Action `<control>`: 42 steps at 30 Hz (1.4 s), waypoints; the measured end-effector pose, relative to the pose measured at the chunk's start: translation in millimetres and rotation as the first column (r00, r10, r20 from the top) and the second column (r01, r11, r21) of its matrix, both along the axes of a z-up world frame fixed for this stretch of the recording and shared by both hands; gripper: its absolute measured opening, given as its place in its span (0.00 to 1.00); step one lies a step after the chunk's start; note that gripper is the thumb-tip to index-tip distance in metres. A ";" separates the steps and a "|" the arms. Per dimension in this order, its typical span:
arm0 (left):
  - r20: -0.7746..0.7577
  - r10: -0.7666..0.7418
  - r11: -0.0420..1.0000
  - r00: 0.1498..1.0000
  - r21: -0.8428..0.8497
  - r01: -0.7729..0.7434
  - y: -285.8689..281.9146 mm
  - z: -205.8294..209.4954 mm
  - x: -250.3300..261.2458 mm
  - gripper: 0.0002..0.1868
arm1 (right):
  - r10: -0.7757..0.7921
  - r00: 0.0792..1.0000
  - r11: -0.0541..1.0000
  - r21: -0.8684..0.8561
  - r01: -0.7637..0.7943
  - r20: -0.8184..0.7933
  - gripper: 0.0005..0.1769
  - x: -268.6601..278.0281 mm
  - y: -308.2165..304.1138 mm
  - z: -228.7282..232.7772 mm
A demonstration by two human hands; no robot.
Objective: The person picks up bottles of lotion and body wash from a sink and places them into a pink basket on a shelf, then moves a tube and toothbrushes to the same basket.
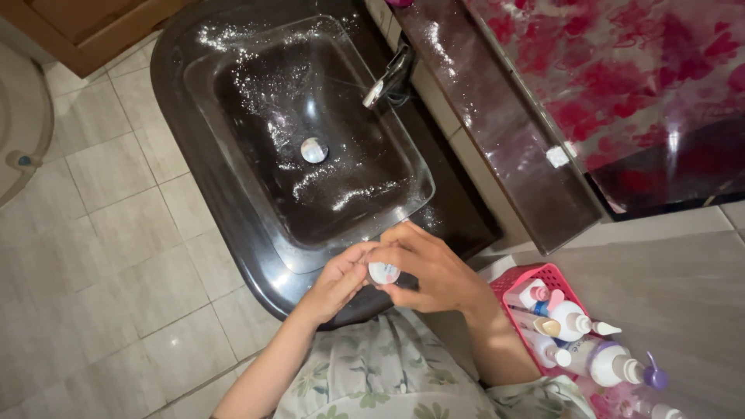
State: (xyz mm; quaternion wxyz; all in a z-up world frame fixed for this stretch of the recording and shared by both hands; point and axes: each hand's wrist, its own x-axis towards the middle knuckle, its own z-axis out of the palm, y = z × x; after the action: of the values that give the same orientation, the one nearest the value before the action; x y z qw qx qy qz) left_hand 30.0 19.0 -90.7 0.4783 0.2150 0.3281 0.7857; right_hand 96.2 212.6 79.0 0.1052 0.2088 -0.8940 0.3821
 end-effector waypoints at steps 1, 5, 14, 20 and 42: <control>0.012 -0.006 0.999 1.000 0.038 0.005 2.1 5.4 -1.6 0.29 | 0.005 1.000 1.000 -0.021 -0.005 -0.010 0.26 0.7 -0.3 3.0; -0.012 0.014 1.000 1.000 0.004 -0.014 3.8 11.5 -4.3 0.29 | -0.128 0.992 0.992 0.026 0.127 0.023 0.31 3.5 -7.0 3.4; 0.193 -0.070 0.987 0.979 0.153 0.041 4.7 16.3 -9.4 0.32 | -0.024 0.977 0.795 -0.588 0.148 0.212 0.28 7.9 15.7 -43.8; 0.199 -0.073 0.975 0.977 0.222 0.028 5.7 25.7 -12.6 0.34 | -0.033 0.977 0.815 -0.561 0.147 0.208 0.27 7.2 12.1 -53.7; 0.196 0.019 0.991 0.980 0.127 -0.044 12.2 3.8 -12.9 0.32 | -0.238 0.971 0.970 -0.035 0.239 0.028 0.29 1.5 -11.1 -33.7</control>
State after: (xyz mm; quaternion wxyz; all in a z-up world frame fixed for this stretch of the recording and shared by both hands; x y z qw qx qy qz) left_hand 17.1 31.2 -86.9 0.4804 0.1631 0.2310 0.8302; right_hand 97.7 201.5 45.3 0.1440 0.0933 -0.9063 0.3862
